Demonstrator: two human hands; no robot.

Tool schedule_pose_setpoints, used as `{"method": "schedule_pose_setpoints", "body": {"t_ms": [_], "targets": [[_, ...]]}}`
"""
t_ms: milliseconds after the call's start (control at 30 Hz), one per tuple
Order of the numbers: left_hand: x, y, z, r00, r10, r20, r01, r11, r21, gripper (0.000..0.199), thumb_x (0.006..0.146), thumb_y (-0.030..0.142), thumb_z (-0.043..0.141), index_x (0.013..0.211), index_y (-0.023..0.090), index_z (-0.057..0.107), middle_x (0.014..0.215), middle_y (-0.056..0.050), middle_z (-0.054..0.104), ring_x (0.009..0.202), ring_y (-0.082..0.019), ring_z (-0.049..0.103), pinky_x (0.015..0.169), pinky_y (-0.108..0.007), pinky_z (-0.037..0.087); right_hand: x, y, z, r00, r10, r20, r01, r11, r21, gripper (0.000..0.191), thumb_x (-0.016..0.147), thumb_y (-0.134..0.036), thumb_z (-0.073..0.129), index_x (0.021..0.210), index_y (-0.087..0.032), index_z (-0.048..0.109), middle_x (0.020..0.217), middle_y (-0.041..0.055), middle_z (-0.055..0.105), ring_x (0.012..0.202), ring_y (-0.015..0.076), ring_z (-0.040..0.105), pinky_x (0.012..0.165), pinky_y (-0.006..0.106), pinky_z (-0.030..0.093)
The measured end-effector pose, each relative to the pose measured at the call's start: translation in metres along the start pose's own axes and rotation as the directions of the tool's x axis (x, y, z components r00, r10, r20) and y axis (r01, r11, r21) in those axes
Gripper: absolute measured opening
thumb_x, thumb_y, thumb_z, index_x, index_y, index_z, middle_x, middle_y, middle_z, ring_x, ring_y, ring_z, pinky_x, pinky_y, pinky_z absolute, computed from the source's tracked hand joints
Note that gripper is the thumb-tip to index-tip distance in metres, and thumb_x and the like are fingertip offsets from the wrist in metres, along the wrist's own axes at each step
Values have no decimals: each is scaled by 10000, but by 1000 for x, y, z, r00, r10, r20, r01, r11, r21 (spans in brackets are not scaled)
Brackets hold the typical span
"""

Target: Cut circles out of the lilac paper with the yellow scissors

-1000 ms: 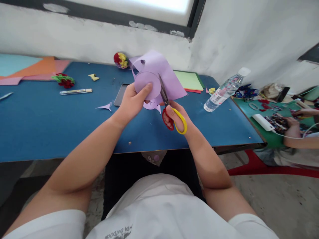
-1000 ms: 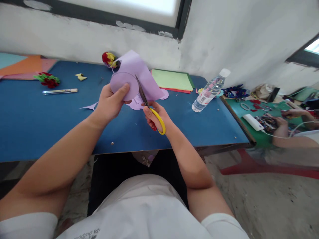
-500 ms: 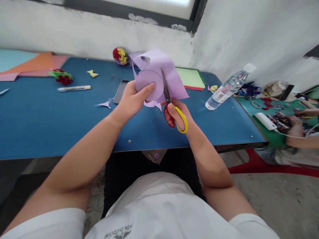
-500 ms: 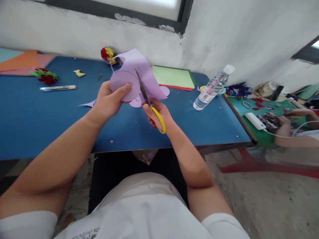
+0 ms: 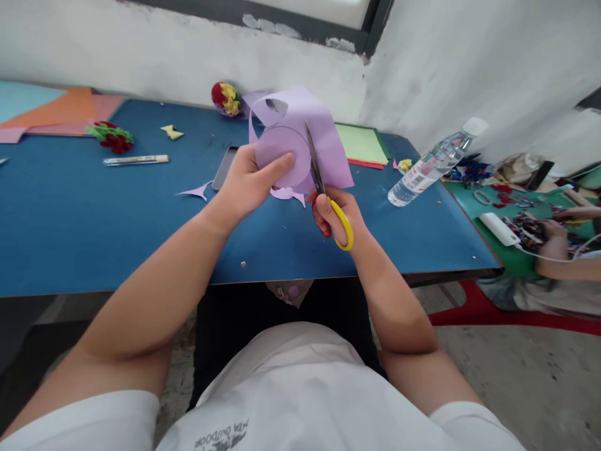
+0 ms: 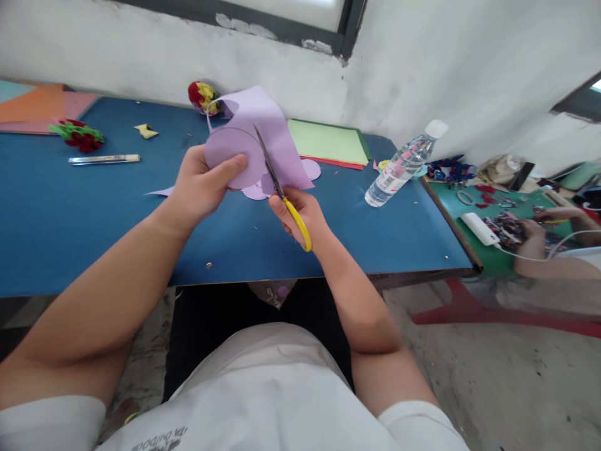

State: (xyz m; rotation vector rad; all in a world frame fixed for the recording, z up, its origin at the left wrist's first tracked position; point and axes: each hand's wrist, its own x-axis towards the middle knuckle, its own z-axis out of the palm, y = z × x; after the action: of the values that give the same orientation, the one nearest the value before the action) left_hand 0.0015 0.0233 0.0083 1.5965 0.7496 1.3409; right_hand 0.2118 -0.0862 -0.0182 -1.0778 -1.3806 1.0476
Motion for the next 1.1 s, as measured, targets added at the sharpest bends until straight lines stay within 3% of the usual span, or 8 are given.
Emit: {"method": "schedule_pose_setpoints", "body": {"t_ms": [367, 633, 1100], "targets": [[4, -2, 0, 999, 37, 29, -38, 999, 25, 514, 953, 536, 1017, 749, 245, 646, 638, 20, 550, 631, -169, 649, 557, -281, 535, 2, 9, -4, 1000, -14, 2, 14, 1000, -16, 857, 900, -1108, 845, 947, -261, 719, 589, -79, 499, 456, 120, 401, 454, 320, 368], [7, -1, 0, 997, 70, -24, -70, 997, 31, 631, 976, 638, 1040, 712, 245, 623, 605, 30, 547, 602, -150, 642, 523, -258, 480, 4, 7, -4, 1000, -12, -3, 12, 1000, 2, 875, 851, -1124, 869, 969, -269, 723, 609, -87, 496, 442, 108, 415, 431, 292, 364], [7, -1, 1, 998, 63, 20, -62, 997, -40, 603, 963, 621, 1043, 718, 237, 646, 652, 20, 543, 606, -132, 563, 534, -272, 440, 3, 0, 0, 999, 43, -29, -43, 999, 6, 928, 757, -1174, 871, 886, -276, 675, 576, -93, 482, 420, 106, 410, 389, 280, 331]]}}
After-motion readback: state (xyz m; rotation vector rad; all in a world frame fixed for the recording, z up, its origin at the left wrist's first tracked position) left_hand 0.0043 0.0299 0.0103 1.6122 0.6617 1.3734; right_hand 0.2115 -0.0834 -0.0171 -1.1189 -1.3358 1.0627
